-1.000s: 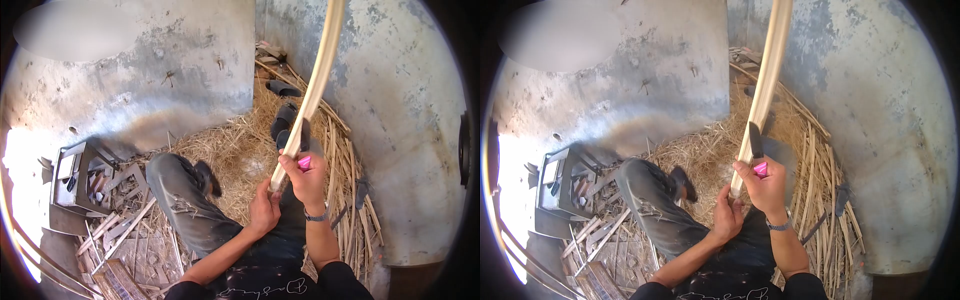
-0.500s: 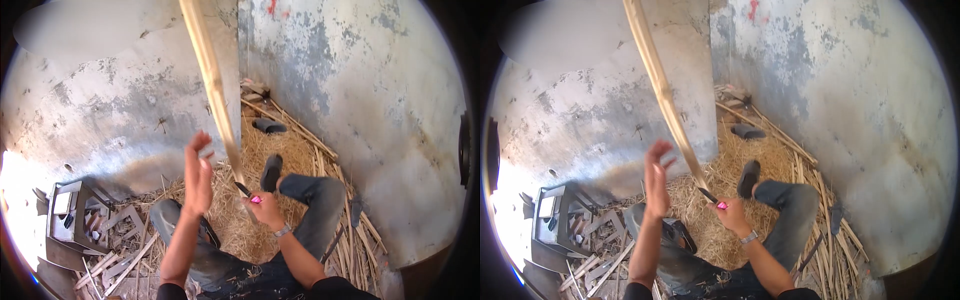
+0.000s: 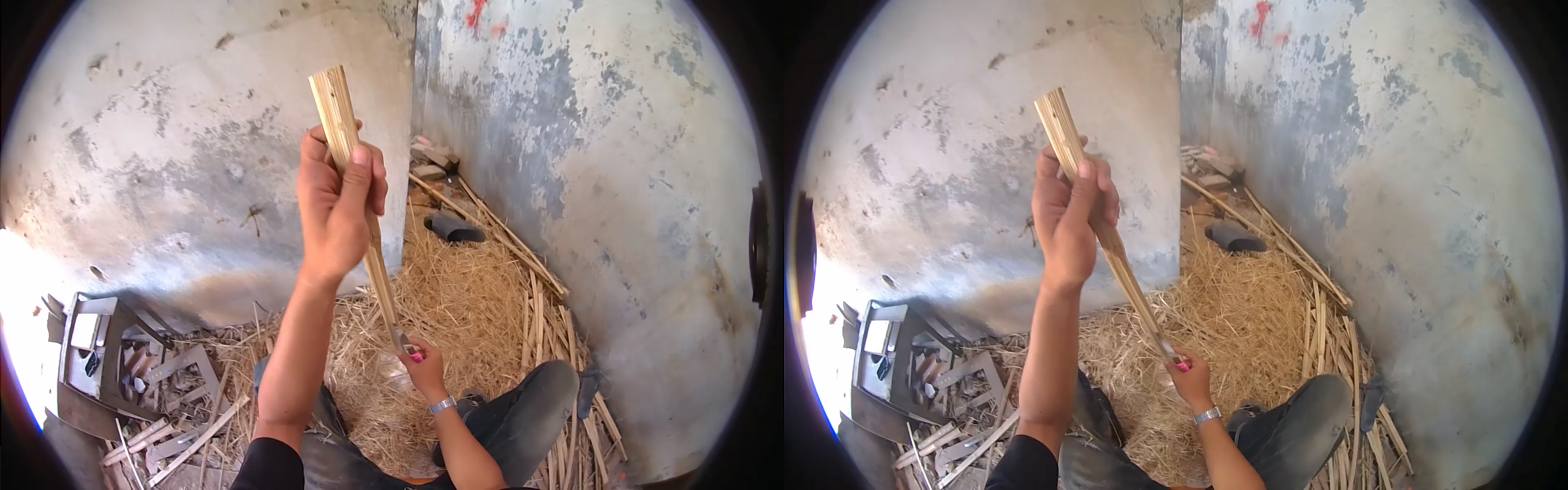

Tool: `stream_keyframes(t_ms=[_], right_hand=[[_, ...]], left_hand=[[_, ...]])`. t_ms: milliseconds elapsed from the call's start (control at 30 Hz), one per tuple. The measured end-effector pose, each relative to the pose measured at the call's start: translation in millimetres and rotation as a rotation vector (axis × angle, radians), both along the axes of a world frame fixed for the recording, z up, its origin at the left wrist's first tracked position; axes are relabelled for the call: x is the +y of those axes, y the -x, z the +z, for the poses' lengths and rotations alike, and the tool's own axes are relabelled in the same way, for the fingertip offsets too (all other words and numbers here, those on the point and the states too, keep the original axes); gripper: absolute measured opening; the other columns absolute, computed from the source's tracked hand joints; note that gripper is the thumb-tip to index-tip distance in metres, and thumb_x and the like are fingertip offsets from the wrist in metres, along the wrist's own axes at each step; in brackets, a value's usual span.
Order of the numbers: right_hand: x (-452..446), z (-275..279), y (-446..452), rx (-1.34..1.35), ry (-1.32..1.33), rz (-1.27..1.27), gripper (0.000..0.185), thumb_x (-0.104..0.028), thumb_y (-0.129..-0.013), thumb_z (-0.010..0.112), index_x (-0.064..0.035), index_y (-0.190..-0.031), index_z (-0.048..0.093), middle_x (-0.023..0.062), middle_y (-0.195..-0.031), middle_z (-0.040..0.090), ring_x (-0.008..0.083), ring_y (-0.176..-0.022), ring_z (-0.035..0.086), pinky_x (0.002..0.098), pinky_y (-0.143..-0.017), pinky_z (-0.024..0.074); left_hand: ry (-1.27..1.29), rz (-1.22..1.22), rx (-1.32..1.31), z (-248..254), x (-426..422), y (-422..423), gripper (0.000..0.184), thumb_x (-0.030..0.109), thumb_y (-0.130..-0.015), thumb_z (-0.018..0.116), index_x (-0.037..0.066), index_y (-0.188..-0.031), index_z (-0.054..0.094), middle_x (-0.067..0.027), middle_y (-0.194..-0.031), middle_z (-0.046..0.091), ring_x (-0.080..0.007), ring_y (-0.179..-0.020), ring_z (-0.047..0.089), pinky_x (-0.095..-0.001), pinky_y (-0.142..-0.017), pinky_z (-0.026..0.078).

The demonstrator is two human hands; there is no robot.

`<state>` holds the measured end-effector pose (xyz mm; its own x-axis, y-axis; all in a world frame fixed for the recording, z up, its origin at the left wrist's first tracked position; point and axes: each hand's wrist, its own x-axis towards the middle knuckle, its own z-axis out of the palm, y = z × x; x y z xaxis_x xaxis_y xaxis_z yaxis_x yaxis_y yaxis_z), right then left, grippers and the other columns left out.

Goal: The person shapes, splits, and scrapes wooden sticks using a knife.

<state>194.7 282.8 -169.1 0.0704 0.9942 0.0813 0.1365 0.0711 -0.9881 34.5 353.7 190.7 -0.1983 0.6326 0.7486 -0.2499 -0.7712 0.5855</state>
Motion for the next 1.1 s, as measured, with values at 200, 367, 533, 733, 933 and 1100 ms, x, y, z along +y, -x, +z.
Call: stream_keyframes(t_ms=[200,367,533,733,933,1100], right_hand=[[5.9,-31.7,-32.8,0.387,0.303,-0.235,0.022,-0.023,-0.1,0.065,-0.0085,-0.084,0.061,-0.0052,-0.068,0.05,0.0051,-0.056,0.045,0.0243,-0.05,0.0374],[7.6,30.0,-8.3,0.689,0.315,-0.254,0.04,-0.045,-0.109,0.047,-0.0117,-0.088,0.053,-0.0061,-0.06,0.039,0.0073,-0.048,0.036,0.0238,-0.044,0.0314],[24.3,140.8,-21.7,0.44,0.223,0.009,0.049,-0.052,-0.111,0.034,-0.01,-0.094,0.053,-0.0058,-0.068,0.042,0.0044,-0.05,0.034,0.0216,-0.044,0.0278],[20.3,283.9,-24.0,0.473,-0.113,-0.138,0.044,-0.043,-0.113,0.037,-0.0061,-0.098,0.056,-0.0033,-0.07,0.046,0.0038,-0.053,0.038,0.0237,-0.044,0.0296],[29.9,120.2,-5.6,-0.374,0.086,0.102,0.04,-0.031,-0.112,0.038,0.0012,-0.099,0.058,0.0154,-0.069,0.052,0.0328,-0.061,0.052,0.046,-0.06,0.0431],[23.9,220.6,-34.4,0.038,0.159,0.015,0.046,-0.039,-0.113,0.034,-0.0048,-0.093,0.057,0.0001,-0.061,0.046,0.0127,-0.056,0.045,0.0345,-0.052,0.0357]], left_hand=[[0.101,-0.097,0.0,-45.9,59.6,-34.9,0.024,0.028,-0.112,0.048,0.005,-0.117,0.055,0.0049,-0.068,0.044,-0.003,-0.051,0.037,-0.0213,-0.046,0.03],[0.117,-0.155,-0.012,-45.6,65.1,-45.2,0.028,0.033,-0.111,0.049,0.005,-0.113,0.057,0.0066,-0.068,0.038,-0.002,-0.053,0.031,-0.0213,-0.047,0.026],[0.109,-0.231,-0.047,-42.8,74.7,-52.5,0.03,0.035,-0.11,0.052,0.006,-0.111,0.056,0.0058,-0.068,0.038,-0.0026,-0.053,0.031,-0.0214,-0.047,0.024],[0.094,-0.133,-0.082,-47.7,81.1,-54.5,0.029,0.035,-0.11,0.052,0.006,-0.109,0.056,0.0058,-0.069,0.039,-0.002,-0.054,0.031,-0.021,-0.047,0.025],[0.144,-0.118,-0.081,-47.3,74.0,-35.7,0.027,0.033,-0.11,0.051,0.006,-0.11,0.054,0.0064,-0.07,0.039,-0.002,-0.055,0.031,-0.0211,-0.047,0.025],[0.151,-0.245,-0.076,-47.3,71.1,-32.3,0.026,0.031,-0.111,0.048,0.006,-0.111,0.053,0.0058,-0.071,0.039,-0.0033,-0.055,0.033,-0.0207,-0.049,0.028]])
